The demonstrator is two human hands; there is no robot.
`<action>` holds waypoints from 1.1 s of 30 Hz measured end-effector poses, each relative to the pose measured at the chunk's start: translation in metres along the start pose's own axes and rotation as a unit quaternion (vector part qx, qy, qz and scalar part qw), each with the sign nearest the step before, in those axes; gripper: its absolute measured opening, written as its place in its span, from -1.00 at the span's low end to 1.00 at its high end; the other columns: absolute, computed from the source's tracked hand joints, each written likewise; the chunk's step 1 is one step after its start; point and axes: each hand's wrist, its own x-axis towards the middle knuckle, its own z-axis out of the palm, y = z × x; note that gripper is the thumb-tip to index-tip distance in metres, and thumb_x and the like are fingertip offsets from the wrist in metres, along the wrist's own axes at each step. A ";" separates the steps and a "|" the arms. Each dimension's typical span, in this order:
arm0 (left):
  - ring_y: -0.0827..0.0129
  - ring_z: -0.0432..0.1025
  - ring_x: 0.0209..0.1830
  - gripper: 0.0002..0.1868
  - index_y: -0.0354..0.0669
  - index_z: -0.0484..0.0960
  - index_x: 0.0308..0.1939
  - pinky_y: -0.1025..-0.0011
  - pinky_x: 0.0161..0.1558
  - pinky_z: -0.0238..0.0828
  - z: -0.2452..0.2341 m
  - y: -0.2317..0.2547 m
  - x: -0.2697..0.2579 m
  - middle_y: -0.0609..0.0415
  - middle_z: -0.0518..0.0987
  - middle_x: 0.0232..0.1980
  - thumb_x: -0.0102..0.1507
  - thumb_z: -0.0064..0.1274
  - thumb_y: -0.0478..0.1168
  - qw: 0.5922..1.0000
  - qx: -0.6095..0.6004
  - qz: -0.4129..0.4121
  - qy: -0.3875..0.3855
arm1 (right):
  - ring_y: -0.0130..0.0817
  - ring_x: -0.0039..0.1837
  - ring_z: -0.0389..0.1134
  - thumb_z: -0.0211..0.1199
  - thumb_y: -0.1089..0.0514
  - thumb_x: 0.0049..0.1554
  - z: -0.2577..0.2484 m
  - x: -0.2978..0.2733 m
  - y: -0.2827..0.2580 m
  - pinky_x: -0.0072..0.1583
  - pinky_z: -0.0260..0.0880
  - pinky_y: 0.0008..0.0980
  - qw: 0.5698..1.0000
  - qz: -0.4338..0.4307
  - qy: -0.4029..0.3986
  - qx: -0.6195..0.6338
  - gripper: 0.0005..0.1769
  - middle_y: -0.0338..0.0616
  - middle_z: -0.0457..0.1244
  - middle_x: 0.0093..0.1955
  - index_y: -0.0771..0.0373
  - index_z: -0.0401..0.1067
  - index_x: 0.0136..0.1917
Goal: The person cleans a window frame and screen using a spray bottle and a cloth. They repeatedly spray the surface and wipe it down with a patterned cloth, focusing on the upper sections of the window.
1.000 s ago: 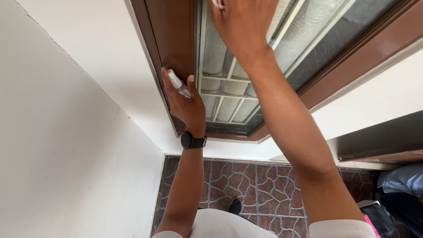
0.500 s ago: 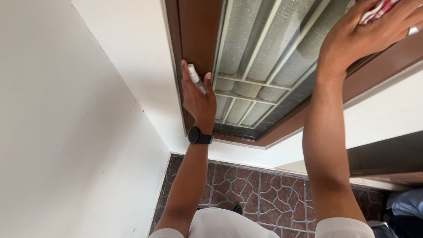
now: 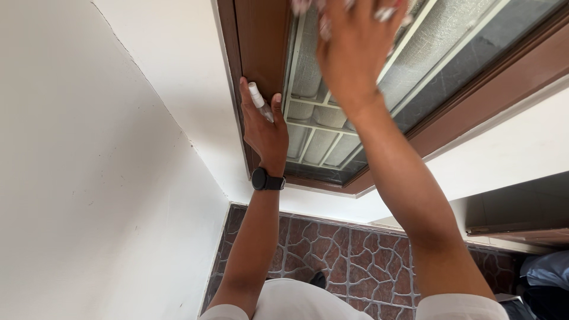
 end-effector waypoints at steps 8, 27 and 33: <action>-0.03 0.42 0.44 -0.28 -0.13 0.07 0.58 0.25 0.21 0.60 -0.002 -0.002 0.002 -0.17 0.33 0.54 0.47 0.05 0.00 1.000 0.007 0.005 -0.006 | 0.06 0.45 0.04 0.48 0.26 0.14 -0.014 -0.005 -0.010 0.48 -0.07 0.31 0.997 0.026 -0.058 0.047 -0.33 0.00 0.09 0.36 0.07 0.31 0.46; 0.42 0.47 -0.19 -0.18 -0.05 0.01 0.64 0.44 -0.08 0.53 -0.055 -0.006 0.009 0.05 0.54 -0.04 0.43 0.12 -0.04 0.967 -0.192 -0.082 -0.149 | -0.03 0.40 0.13 0.41 0.39 0.04 -0.016 -0.022 -0.033 0.44 -0.07 0.34 0.995 0.064 -0.035 0.065 -0.27 0.18 0.05 0.46 0.26 0.36 0.48; 0.48 0.47 -0.17 -0.31 -0.04 0.15 0.62 0.47 -0.06 0.48 -0.077 -0.008 0.001 0.15 0.52 -0.20 0.48 0.09 -0.07 0.949 -0.249 -0.021 -0.191 | -0.04 0.32 0.23 0.43 0.29 0.19 -0.014 -0.007 -0.017 0.46 -0.03 0.35 0.991 0.090 -0.090 0.051 -0.44 0.05 0.09 0.36 0.10 0.36 0.42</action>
